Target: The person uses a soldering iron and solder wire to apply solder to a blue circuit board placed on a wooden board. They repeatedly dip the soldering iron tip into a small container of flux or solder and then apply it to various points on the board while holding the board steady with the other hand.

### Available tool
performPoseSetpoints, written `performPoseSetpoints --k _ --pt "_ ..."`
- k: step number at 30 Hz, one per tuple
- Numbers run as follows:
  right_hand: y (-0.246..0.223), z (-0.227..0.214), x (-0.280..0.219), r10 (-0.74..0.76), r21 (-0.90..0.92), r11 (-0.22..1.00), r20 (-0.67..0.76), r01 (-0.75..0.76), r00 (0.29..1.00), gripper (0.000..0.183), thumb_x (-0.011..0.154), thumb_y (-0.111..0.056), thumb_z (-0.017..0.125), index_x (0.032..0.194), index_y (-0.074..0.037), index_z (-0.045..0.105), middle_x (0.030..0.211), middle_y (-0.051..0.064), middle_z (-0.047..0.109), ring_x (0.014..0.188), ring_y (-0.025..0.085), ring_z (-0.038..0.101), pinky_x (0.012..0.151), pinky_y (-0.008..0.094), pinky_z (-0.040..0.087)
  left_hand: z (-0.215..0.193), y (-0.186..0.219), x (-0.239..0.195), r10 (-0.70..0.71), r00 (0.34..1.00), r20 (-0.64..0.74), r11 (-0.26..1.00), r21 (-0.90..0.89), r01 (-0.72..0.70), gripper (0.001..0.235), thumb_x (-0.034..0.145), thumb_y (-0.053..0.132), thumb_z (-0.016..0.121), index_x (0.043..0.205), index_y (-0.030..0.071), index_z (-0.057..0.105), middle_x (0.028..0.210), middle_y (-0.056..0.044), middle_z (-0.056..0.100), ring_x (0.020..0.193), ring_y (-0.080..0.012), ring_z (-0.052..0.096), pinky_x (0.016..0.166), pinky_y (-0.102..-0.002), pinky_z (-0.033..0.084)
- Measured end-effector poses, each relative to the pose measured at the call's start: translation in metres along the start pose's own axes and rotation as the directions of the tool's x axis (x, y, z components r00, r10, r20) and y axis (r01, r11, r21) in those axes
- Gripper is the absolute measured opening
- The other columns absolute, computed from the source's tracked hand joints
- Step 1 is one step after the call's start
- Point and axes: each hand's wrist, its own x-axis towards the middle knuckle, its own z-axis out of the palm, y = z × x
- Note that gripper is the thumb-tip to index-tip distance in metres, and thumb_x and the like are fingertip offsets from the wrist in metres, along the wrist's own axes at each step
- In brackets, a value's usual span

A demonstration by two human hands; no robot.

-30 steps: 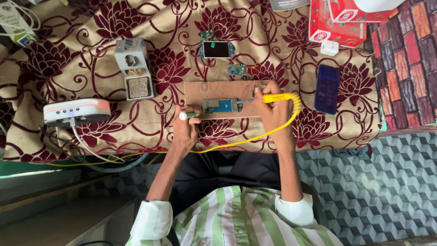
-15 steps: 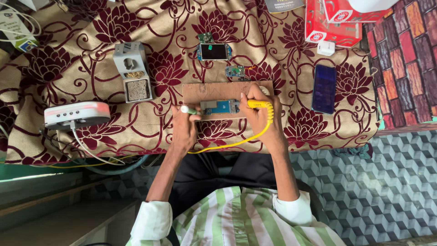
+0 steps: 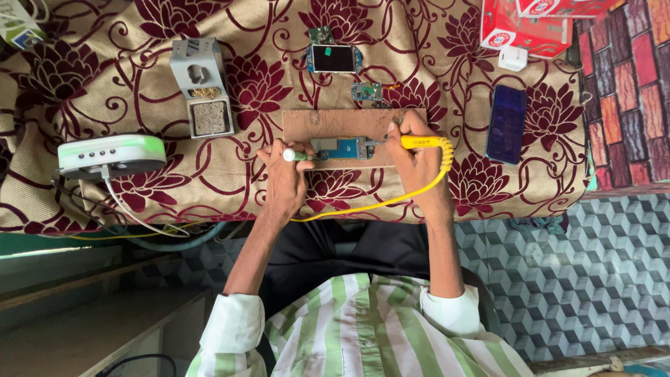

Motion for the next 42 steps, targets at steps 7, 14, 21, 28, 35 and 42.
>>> performPoseSetpoints --k 7,14,21,28,35,42 --pt "0.006 -0.002 0.001 0.193 0.081 0.978 -0.02 -0.191 0.981 0.031 0.112 -0.015 0.059 0.088 -0.003 0.043 0.073 0.003 0.04 0.065 0.014 0.039 0.059 0.035 0.038 0.004 0.001 -0.001 0.065 0.998 0.028 0.994 0.086 -0.067 0.009 0.1 0.009 0.061 0.106 0.007 0.056 0.107 -0.005 0.064 0.095 -0.0266 0.048 0.089 -0.044 0.03" --pt "0.015 0.004 0.017 0.193 -0.024 0.98 -0.098 -0.196 0.976 0.039 0.109 -0.024 0.066 0.084 -0.003 0.044 0.07 0.006 0.044 0.063 0.018 0.042 0.06 0.038 0.037 0.002 0.002 0.001 0.036 0.999 0.016 0.998 -0.059 -0.035 0.015 0.097 -0.002 0.061 0.11 0.001 0.053 0.107 -0.012 0.063 0.095 -0.0302 0.049 0.09 -0.046 0.032" --pt "-0.004 0.002 0.028 0.143 -0.228 0.965 0.05 -0.128 0.989 0.038 0.106 -0.027 0.068 0.084 -0.004 0.049 0.07 0.01 0.049 0.065 0.03 0.046 0.065 0.049 0.034 -0.003 0.01 0.006 -0.008 0.998 0.058 0.994 -0.112 0.015 0.014 0.098 -0.003 0.059 0.111 0.0 0.054 0.111 -0.012 0.062 0.096 -0.0306 0.049 0.093 -0.044 0.034" --pt "0.014 0.014 0.017 0.054 -0.126 0.99 -0.131 -0.07 0.99 0.034 0.109 -0.025 0.069 0.091 -0.005 0.05 0.079 0.008 0.05 0.073 0.024 0.045 0.067 0.04 0.037 0.001 0.003 -0.002 0.047 0.999 0.009 0.999 0.0 -0.047 0.013 0.099 0.004 0.062 0.11 0.003 0.056 0.108 -0.01 0.061 0.096 -0.0295 0.048 0.091 -0.044 0.032" --pt "0.048 0.006 -0.045 0.296 0.404 0.907 -0.407 -0.12 0.864 0.027 0.111 -0.025 0.062 0.098 -0.007 0.047 0.073 0.0 0.047 0.063 0.007 0.042 0.057 0.028 0.036 0.002 0.003 -0.003 0.038 0.999 -0.027 0.999 0.039 -0.037 0.008 0.101 0.005 0.06 0.109 0.005 0.057 0.106 -0.007 0.065 0.092 -0.0269 0.048 0.089 -0.044 0.031" --pt "0.098 0.029 -0.084 0.673 0.867 0.493 -0.434 0.074 0.599 0.042 0.104 -0.048 0.06 0.102 -0.008 0.049 0.063 0.0 0.038 0.052 0.011 0.036 0.056 0.028 0.037 0.001 0.001 -0.003 0.032 0.999 -0.006 0.999 -0.011 -0.032 0.015 0.097 0.0 0.059 0.112 0.0 0.056 0.109 -0.011 0.064 0.092 -0.0288 0.046 0.088 -0.045 0.03"
